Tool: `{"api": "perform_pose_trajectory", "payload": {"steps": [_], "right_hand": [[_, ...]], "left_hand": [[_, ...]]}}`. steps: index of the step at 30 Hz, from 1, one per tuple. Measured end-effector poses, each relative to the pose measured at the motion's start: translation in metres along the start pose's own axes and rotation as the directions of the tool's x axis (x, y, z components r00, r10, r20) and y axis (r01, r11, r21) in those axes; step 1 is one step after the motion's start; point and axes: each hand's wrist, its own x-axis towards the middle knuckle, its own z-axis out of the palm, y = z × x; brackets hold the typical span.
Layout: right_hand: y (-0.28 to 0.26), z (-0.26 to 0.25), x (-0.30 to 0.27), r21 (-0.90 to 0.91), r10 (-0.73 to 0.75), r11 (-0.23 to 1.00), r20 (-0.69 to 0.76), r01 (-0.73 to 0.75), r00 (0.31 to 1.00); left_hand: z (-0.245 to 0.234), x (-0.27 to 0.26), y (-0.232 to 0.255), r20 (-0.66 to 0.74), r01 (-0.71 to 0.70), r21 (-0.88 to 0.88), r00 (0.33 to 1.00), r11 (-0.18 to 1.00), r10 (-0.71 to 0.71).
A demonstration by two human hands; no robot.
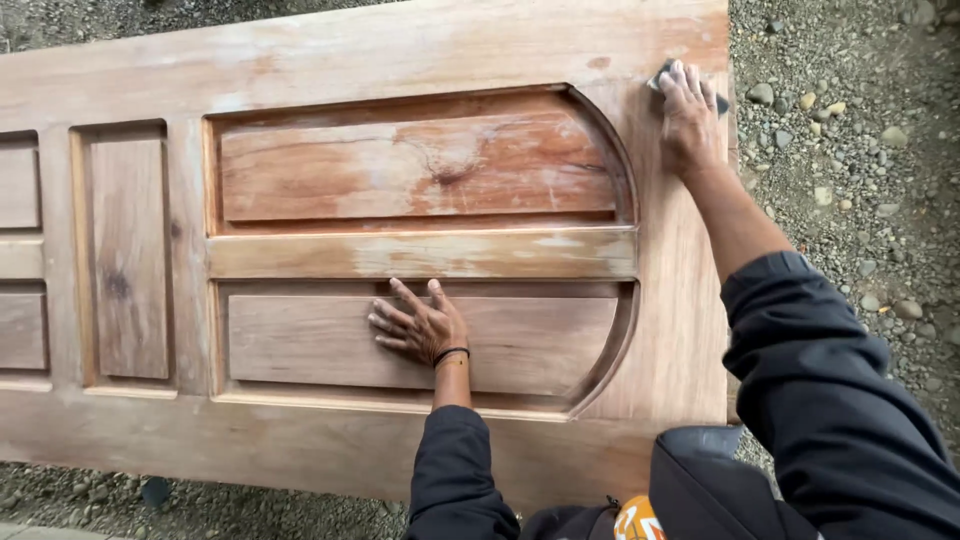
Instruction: Sanding the surface of a wooden door using a sanding block
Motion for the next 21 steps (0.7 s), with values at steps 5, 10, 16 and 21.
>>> {"api": "perform_pose_trajectory", "payload": {"steps": [5, 10, 16, 21], "right_hand": [[-0.093, -0.08, -0.097, 0.123, 0.095, 0.986, 0.164, -0.116, 0.982], [-0.1, -0.083, -0.104, 0.075, 0.053, 0.995, 0.188, -0.068, 0.981], [-0.055, -0.022, 0.034, 0.19, 0.013, 0.98, 0.251, -0.063, 0.968], [-0.064, -0.032, -0.011, 0.271, 0.079, 0.941, 0.402, -0.201, 0.912]], "left_hand": [[-0.004, -0.002, -0.001, 0.041, -0.005, -0.001, 0.999, 1.0, 0.005], [-0.002, -0.003, -0.004, 0.037, -0.011, 0.004, 0.999, 1.0, 0.011], [0.011, -0.002, -0.007, -0.095, -0.034, 0.009, 0.995, 0.999, 0.034], [0.014, 0.0, -0.009, -0.192, -0.071, 0.023, 0.979, 0.997, 0.074]]}}
